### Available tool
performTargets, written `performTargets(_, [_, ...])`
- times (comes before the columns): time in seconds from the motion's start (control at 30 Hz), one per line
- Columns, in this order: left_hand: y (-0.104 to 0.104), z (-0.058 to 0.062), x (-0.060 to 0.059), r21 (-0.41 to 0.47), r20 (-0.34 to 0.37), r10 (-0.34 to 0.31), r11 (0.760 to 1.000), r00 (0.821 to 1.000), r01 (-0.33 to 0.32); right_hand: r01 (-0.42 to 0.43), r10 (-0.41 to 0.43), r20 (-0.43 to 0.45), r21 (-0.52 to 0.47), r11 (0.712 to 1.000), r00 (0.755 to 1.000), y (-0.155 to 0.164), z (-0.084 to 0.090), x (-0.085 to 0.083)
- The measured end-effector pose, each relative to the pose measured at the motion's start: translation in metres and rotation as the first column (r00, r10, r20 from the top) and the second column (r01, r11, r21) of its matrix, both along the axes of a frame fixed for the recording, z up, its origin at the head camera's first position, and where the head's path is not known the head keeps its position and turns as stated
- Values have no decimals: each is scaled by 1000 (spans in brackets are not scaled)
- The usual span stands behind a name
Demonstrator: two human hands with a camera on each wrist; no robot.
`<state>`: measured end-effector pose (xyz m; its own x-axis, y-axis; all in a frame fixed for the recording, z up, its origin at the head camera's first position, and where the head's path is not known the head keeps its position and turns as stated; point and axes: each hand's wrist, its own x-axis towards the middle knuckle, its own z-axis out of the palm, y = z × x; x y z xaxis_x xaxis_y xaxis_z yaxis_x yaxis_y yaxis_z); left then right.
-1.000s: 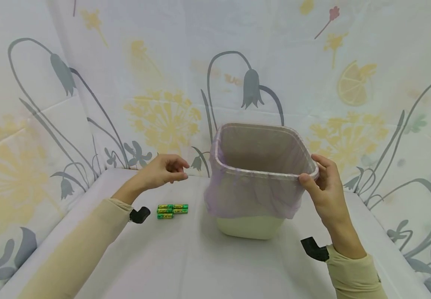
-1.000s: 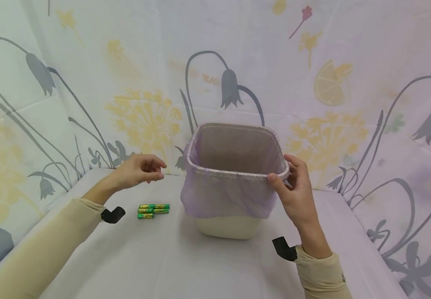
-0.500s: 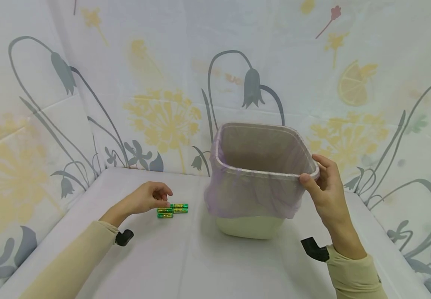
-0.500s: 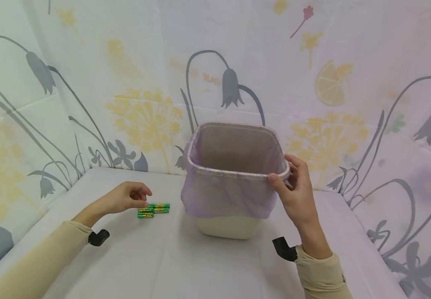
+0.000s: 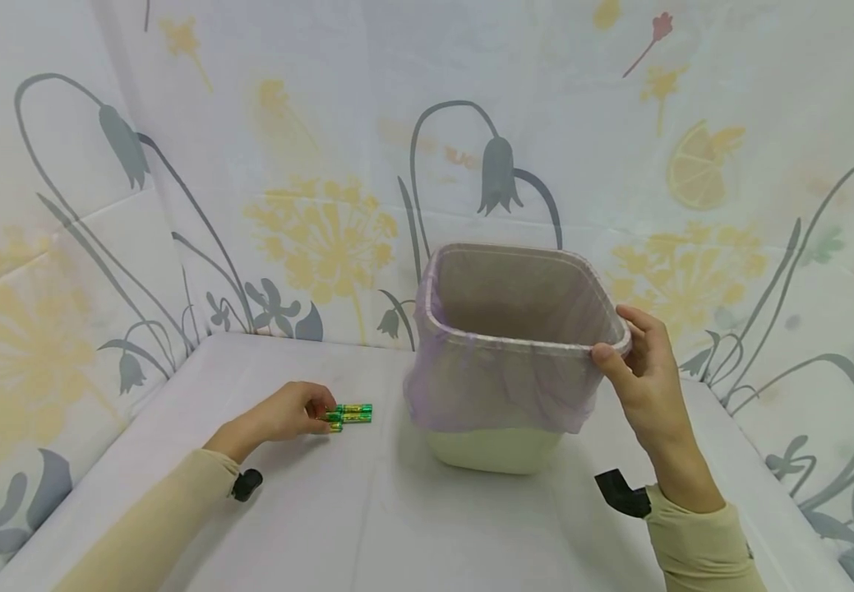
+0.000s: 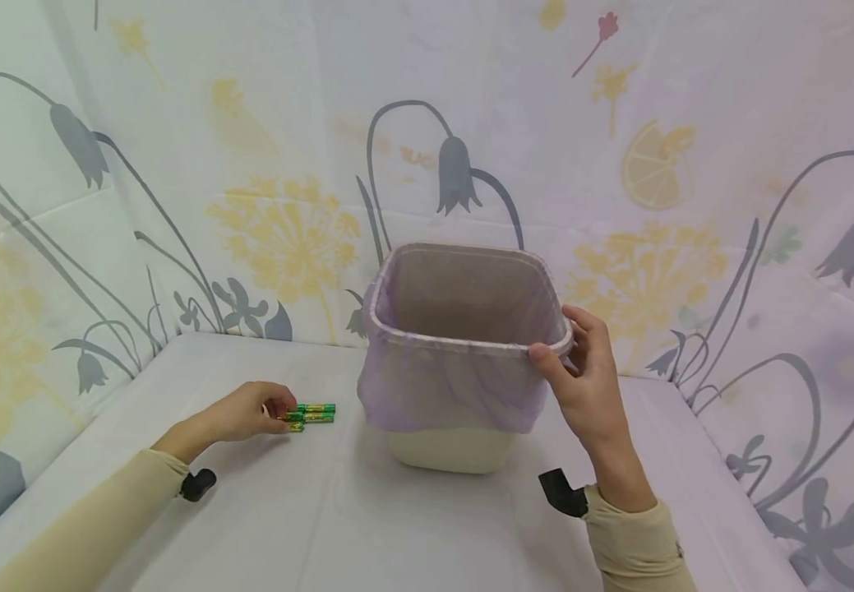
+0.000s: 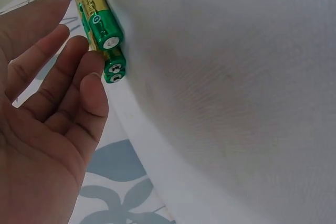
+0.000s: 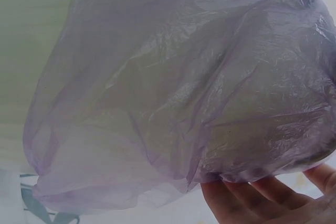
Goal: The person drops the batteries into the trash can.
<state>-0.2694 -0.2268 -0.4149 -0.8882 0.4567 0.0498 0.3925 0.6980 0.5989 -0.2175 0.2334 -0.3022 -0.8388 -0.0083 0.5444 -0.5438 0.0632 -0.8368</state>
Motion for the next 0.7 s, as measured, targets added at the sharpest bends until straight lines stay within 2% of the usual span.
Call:
performTargets(0.2, [2,-4,0,-21,2,-15,1000,1000,15,1,-1,-1,9,1000,1000,1,0,0])
performTargets(0.53, [5,-4,5,-107,-26,-40,994,999,37,3,-3,-8,6,1000,1000,1,-1,0])
performTargets(0.7, [8,-5,8,-109,-22,-49,993,999,47,-2,2,-11,1,1000,1000,1,-1,-1])
